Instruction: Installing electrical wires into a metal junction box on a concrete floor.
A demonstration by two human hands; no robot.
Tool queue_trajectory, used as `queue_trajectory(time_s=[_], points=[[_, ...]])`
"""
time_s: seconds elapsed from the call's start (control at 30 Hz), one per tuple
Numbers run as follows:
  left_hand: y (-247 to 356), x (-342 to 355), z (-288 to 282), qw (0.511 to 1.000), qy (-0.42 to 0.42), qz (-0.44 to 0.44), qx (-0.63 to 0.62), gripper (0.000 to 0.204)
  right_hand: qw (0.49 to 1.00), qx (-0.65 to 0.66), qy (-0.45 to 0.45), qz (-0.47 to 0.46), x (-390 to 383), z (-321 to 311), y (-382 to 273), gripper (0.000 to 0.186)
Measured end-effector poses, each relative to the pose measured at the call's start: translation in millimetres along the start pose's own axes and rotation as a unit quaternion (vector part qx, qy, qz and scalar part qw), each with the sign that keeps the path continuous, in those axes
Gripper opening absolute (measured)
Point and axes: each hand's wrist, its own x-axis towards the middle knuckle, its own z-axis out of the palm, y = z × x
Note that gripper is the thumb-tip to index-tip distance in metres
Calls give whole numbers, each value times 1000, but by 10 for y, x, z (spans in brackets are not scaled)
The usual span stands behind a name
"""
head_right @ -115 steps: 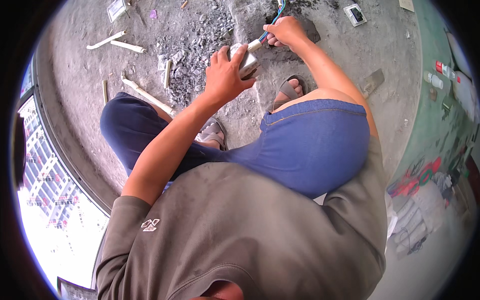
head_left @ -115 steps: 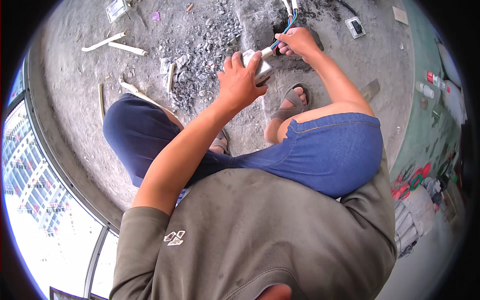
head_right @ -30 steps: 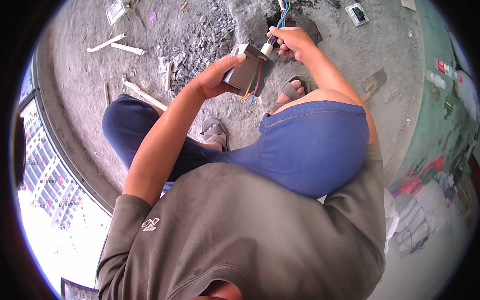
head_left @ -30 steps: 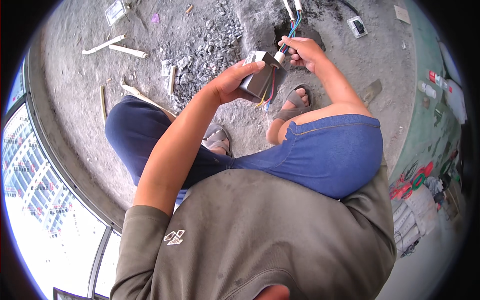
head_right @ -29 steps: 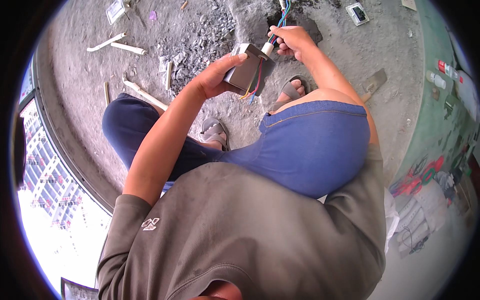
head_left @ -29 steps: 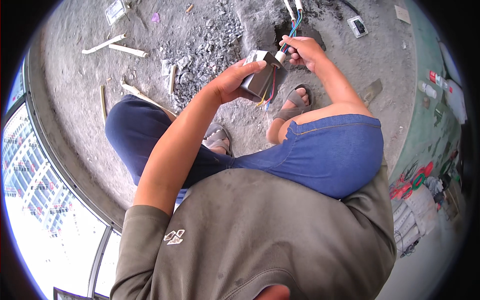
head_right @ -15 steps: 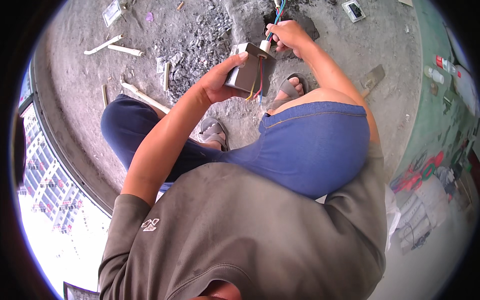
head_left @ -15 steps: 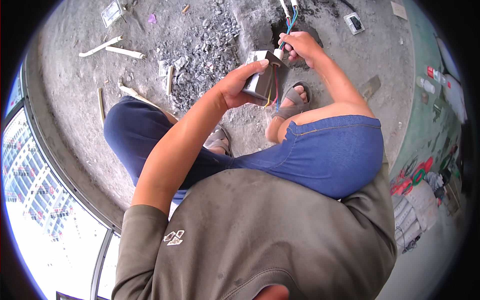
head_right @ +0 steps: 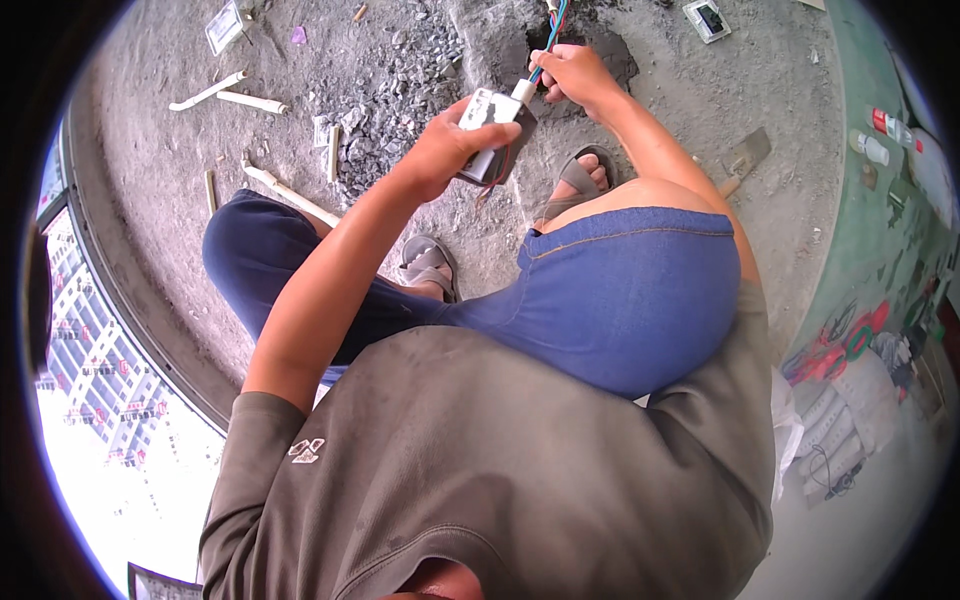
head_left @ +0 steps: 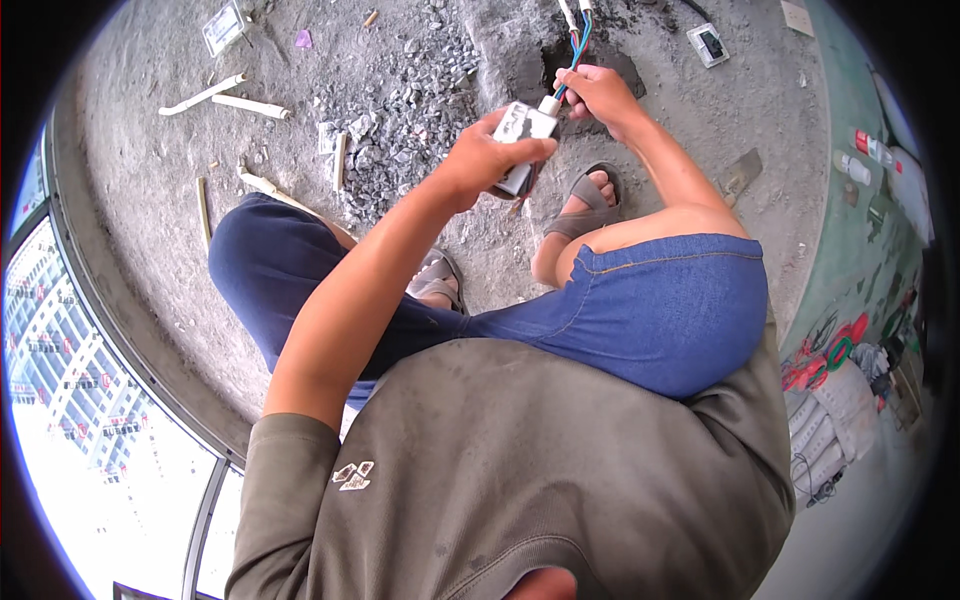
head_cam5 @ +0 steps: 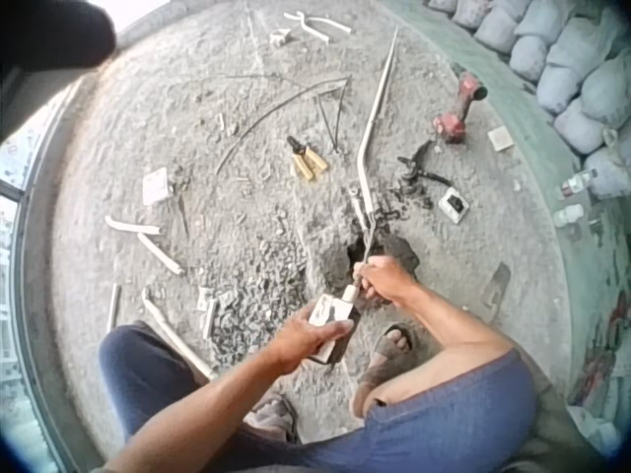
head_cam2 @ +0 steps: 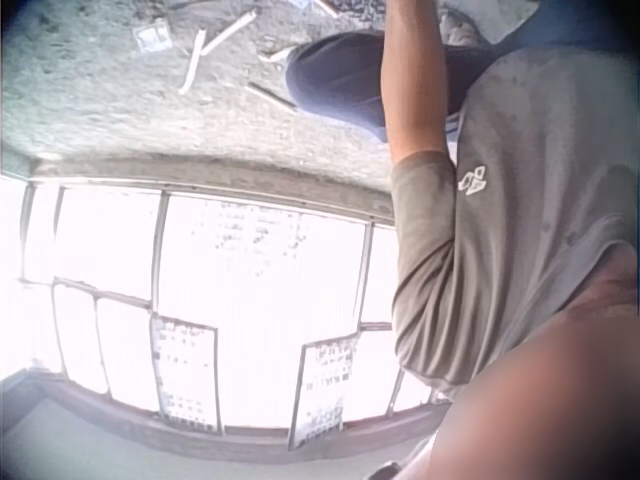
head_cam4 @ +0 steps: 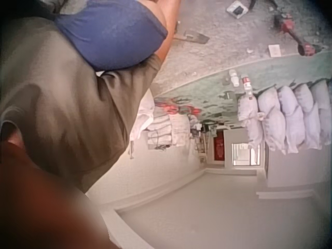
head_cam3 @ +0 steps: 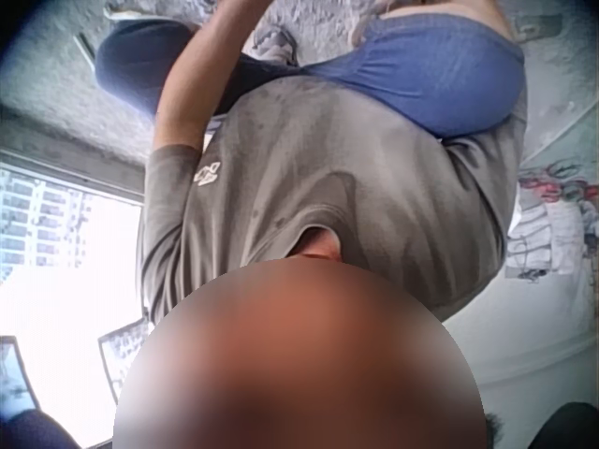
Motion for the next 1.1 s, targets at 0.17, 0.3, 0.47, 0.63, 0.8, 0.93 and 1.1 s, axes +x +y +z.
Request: queue_trajectory(time_s=[0.17,0.3,0.47,0.63,0.8,0.93,1.1], points=[[125,-12,-220,977,-98,-120,-145,52,999,51,-9,-13,-26,-37,-21,26],[86,-7,-233,974,-120,-119,-150,53,999,18,-1,30,17,-64,-231,27],[42,-73,-188,964,-109,-128,-205,54,999,8,-13,31,85,-128,-186,31],[87,-67,-171,968,-101,-125,-194,52,996,-50,-17,74,67,-79,-262,36],[65,26,-84,994,-18,-73,-76,51,992,-113,2,60,119,-46,-234,36],[65,17,40,999,46,-24,17,50,984,-168,3,58,129,-4,-279,33],[144,-24,-122,972,-52,-151,-173,52,996,-70,-5,47,86,-99,-156,28]])
